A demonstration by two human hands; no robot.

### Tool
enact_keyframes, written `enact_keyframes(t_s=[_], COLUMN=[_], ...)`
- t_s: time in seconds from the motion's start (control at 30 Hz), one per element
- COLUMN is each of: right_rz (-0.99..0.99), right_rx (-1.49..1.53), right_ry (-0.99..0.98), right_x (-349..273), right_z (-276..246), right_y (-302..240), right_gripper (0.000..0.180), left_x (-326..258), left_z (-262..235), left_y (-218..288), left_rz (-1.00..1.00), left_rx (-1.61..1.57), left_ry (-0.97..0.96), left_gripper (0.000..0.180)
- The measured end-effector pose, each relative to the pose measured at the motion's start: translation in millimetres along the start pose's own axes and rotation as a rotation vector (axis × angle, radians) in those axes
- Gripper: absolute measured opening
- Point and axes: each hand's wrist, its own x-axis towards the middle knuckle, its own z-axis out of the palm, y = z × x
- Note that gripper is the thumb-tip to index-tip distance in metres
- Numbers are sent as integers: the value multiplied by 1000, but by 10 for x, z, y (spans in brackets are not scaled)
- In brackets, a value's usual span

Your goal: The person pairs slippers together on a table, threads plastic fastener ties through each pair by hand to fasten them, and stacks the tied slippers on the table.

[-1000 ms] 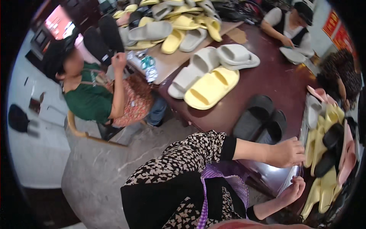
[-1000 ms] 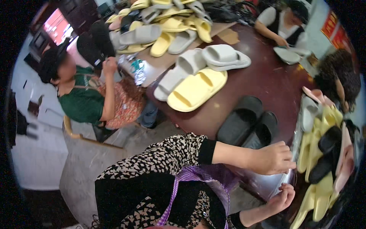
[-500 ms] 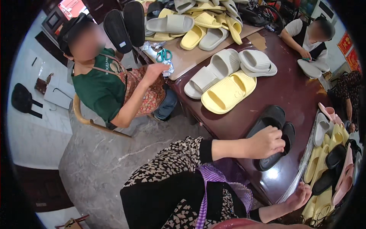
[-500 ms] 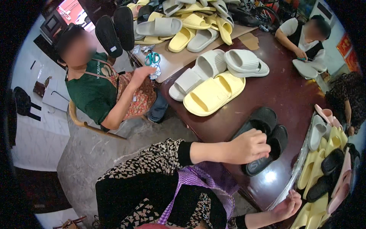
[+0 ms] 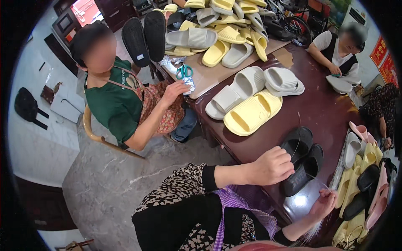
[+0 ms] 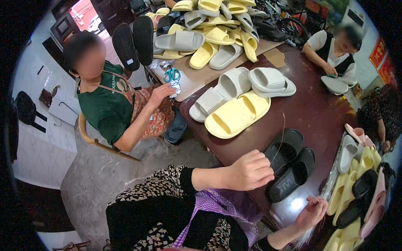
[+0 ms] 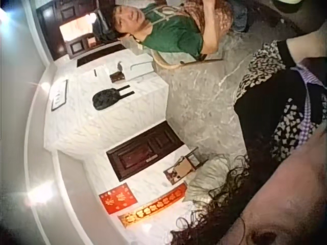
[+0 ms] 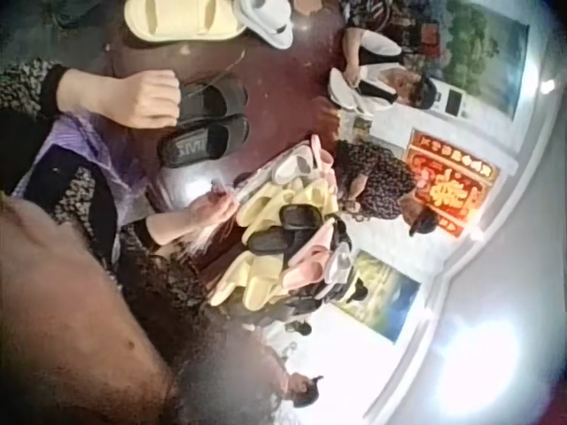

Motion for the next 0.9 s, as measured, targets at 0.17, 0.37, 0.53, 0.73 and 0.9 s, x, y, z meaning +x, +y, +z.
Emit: enact_keyframes(t_s=[0.17,0.37,0.53,0.73,0.9], right_rz=[165,171,175,238,77], right_rx=[400,157,82,8,-390], right_ry=[-137,-235,-245,-162,-210], right_x=[11,-130,-221,-270,-299], right_z=[491,650,536,405,961], right_y=[32,204,232,275,-54], right_gripper=[26,26,22,17,22], left_x=[18,292,298,86,264], left_z=[-34,-604,-1629,-1377,-558], left_y=[24,-378,-974,-1195,-558], left_rz=[-32,18,-452,-590,-295], left_rx=[-10,310,400,296,171], left_ry=[50,338,772,638,363], left_gripper=[12,7,2,3,6])
